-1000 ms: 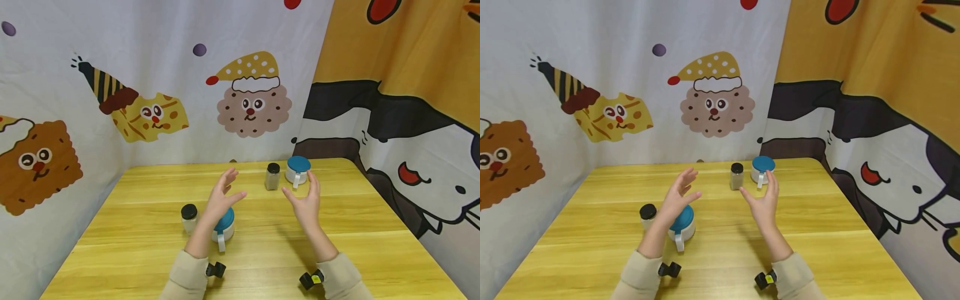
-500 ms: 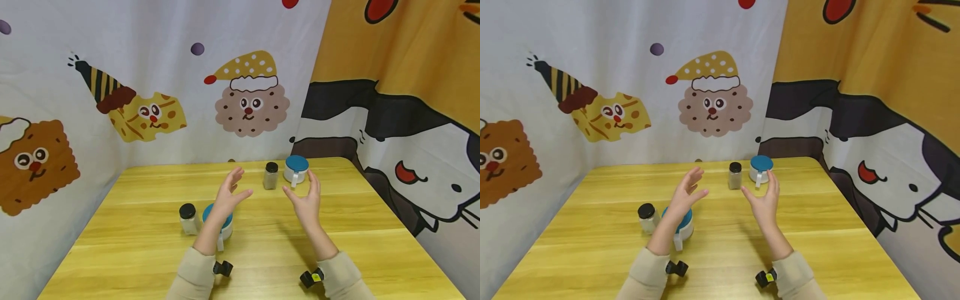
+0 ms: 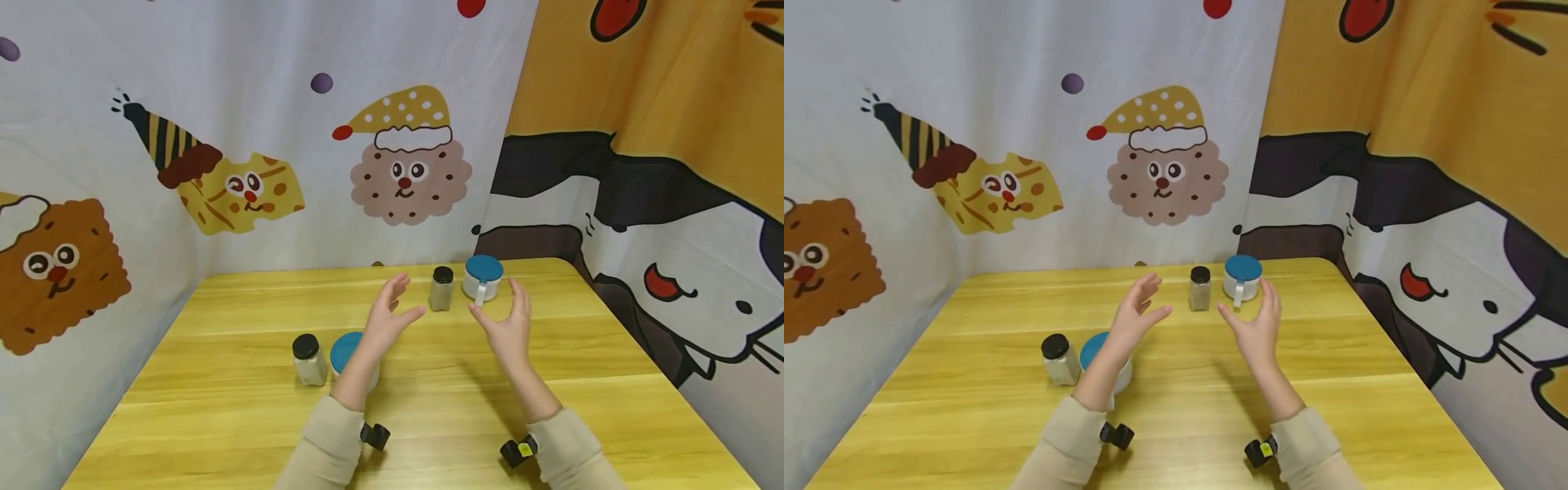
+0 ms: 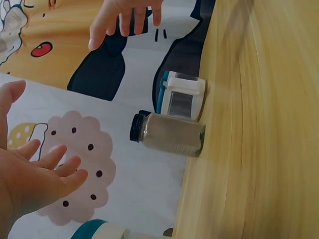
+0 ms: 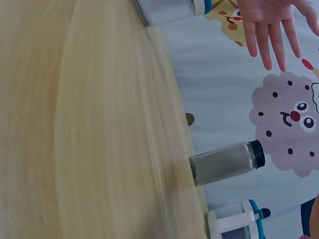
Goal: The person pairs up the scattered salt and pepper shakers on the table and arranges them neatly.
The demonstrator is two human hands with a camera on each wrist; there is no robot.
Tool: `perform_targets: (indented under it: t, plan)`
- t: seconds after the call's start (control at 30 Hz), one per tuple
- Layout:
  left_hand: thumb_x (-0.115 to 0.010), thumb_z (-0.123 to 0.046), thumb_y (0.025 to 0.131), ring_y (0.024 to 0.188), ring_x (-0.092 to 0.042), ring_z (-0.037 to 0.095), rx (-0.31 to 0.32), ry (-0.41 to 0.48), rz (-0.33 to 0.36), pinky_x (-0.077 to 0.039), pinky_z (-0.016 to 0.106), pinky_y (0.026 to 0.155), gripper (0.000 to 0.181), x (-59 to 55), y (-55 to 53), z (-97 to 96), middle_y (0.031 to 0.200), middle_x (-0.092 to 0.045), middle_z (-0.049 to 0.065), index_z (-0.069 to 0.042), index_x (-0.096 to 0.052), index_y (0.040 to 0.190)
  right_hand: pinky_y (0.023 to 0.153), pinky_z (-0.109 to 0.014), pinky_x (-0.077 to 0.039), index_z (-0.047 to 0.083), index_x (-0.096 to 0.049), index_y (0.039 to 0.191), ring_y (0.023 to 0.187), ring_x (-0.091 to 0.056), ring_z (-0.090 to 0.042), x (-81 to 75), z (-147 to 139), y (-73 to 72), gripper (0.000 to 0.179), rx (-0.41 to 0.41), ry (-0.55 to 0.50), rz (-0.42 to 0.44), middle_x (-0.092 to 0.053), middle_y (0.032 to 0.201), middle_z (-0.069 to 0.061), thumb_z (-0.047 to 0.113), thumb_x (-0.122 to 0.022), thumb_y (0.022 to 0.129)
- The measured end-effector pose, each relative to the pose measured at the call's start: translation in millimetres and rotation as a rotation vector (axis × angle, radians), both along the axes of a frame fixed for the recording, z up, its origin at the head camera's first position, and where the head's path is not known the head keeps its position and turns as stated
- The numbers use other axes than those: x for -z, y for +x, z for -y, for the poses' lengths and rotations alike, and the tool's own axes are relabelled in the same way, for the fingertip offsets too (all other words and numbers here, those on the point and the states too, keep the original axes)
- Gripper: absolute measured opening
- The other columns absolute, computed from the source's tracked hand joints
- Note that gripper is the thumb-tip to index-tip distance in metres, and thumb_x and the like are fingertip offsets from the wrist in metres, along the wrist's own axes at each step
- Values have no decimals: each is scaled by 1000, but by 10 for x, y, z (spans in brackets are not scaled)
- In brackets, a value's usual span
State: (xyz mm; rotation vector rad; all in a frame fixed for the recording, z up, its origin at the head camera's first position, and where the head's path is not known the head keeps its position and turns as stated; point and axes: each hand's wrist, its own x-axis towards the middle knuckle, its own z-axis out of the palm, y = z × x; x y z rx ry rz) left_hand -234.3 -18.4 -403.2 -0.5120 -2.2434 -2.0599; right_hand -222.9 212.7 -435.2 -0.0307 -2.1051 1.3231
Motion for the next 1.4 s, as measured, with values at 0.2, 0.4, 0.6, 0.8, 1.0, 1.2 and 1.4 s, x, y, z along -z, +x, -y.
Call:
perform_targets:
  t: [0.2,0.4,0.6,0.8,1.0,1.2,1.4]
  plan:
    - [-75,-20,85,134,-35,25,-2,16,9,-26,44,109,73,-11,-12,-95,144,-42,8,-13,-36,146,108,-53,-22,4,-31,147,135,-26,-33,-16,-49,-30,92,5,14,31,-29,148,-18,26,-84,75]
    - [-74,-15,85,135,-32,31,-9,44,20,-24,49,109,74,5,-50,-205,145,-40,15,-8,-34,147,108,-55,-23,5,-30,148,136,-25,-34,-23,-101,-73,92,7,35,48,-27,149,-18,28,-83,76]
    - [-75,-20,85,134,-35,26,-49,20,26,-27,46,108,71,6,-79,-300,142,-45,9,-11,-38,145,108,-55,-23,3,-30,147,135,-25,-36,-2,-159,-147,94,19,62,61,-28,148,-19,32,-83,76]
    - [-77,-24,83,133,-36,24,-79,11,44,-27,43,108,73,39,-122,-384,143,-45,9,-14,-39,145,107,-55,-23,4,-28,148,136,-24,-37,36,-206,-216,95,25,80,90,-27,149,-20,34,-82,76]
    - [-76,-22,84,133,-37,24,-101,16,54,-28,44,107,73,109,-168,-453,143,-45,8,-14,-39,145,107,-56,-23,5,-26,149,136,-23,-36,65,-224,-247,96,19,81,106,-25,150,-19,35,-82,77]
    - [-75,-22,85,133,-37,27,-121,13,39,-27,45,108,71,174,-224,-503,144,-44,11,-12,-39,145,107,-55,-23,6,-25,150,137,-23,-36,86,-233,-294,97,23,60,140,-24,150,-19,34,-82,77]
    - [-76,-24,84,134,-34,27,-123,28,40,-27,47,108,73,192,-304,-570,145,-42,10,-11,-39,145,107,-54,-24,7,-23,151,136,-24,-36,77,-253,-378,98,32,56,173,-24,150,-19,37,-80,78]
